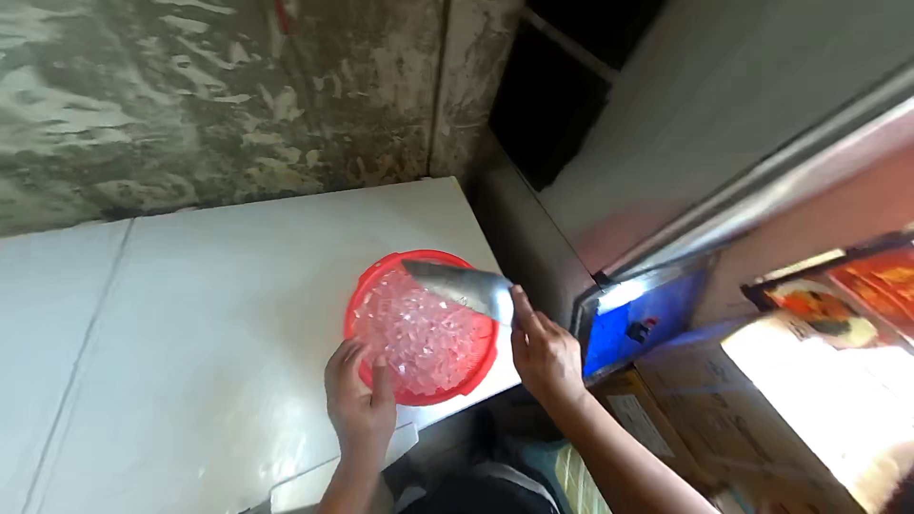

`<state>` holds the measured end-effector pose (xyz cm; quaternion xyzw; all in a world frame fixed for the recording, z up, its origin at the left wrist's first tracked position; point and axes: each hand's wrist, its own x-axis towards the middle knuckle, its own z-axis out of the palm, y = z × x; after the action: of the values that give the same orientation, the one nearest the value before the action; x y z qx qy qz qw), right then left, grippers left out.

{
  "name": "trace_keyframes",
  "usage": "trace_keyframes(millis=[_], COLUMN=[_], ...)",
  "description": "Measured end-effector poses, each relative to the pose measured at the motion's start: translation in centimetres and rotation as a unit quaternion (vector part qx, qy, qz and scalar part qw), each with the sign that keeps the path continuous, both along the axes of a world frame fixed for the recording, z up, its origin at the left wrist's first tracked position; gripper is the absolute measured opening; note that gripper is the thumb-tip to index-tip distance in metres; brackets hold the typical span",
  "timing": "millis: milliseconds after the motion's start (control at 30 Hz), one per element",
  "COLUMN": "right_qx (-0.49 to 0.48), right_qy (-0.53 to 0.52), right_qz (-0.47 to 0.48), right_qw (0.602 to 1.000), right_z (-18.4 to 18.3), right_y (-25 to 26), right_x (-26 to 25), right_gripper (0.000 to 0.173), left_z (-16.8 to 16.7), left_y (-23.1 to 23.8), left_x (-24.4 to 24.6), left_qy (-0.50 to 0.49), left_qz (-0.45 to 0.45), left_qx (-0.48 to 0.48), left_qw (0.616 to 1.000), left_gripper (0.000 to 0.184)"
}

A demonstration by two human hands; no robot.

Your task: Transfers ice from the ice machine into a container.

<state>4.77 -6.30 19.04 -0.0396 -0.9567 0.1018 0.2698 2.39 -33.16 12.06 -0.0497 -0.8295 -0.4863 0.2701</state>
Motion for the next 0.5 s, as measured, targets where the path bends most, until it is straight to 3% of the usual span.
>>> trace_keyframes(millis=[67,133,233,300,400,500], right_qx=[-0.060,-0.215,-0.527,-0.619,-0.710,-0.785], right_qy=[0.009,-0.054,-0.090,-0.119,-0.170,-0.106], right_qz=[-0.070,-0.138,-0.203,-0.259,-0.344,-0.395], right_qw=[0.996,0.965,0.821,0.731,0.590,0.466], right_z=[0.0,-1.1,-4.5,-6.3,-8.5,-10.4], right_y=[3.9,7.9,12.7,14.0,14.9,16.4], right_x=[2.5,6.0,12.4,17.1,22.4,24.0], right_gripper=[0.056,0.062,0.062,0.052,0.033,0.022], left_z=[0.0,0.0,-0.3,-0.7,-2.2,-4.7], left_y=[2.7,6.0,11.3,14.6,19.7,24.8], left_x=[2.3,4.2,5.4,5.1,3.5,0.6], left_qy=[-0.001,-0.002,-0.023,-0.063,-0.137,-0.193], left_qz=[-0.071,-0.182,-0.359,-0.444,-0.464,-0.406], left_qx=[-0.022,-0.033,-0.043,-0.085,-0.177,-0.258], left_qw=[0.997,0.983,0.932,0.890,0.857,0.855], left_gripper=[0.032,0.028,0.023,0.025,0.029,0.038])
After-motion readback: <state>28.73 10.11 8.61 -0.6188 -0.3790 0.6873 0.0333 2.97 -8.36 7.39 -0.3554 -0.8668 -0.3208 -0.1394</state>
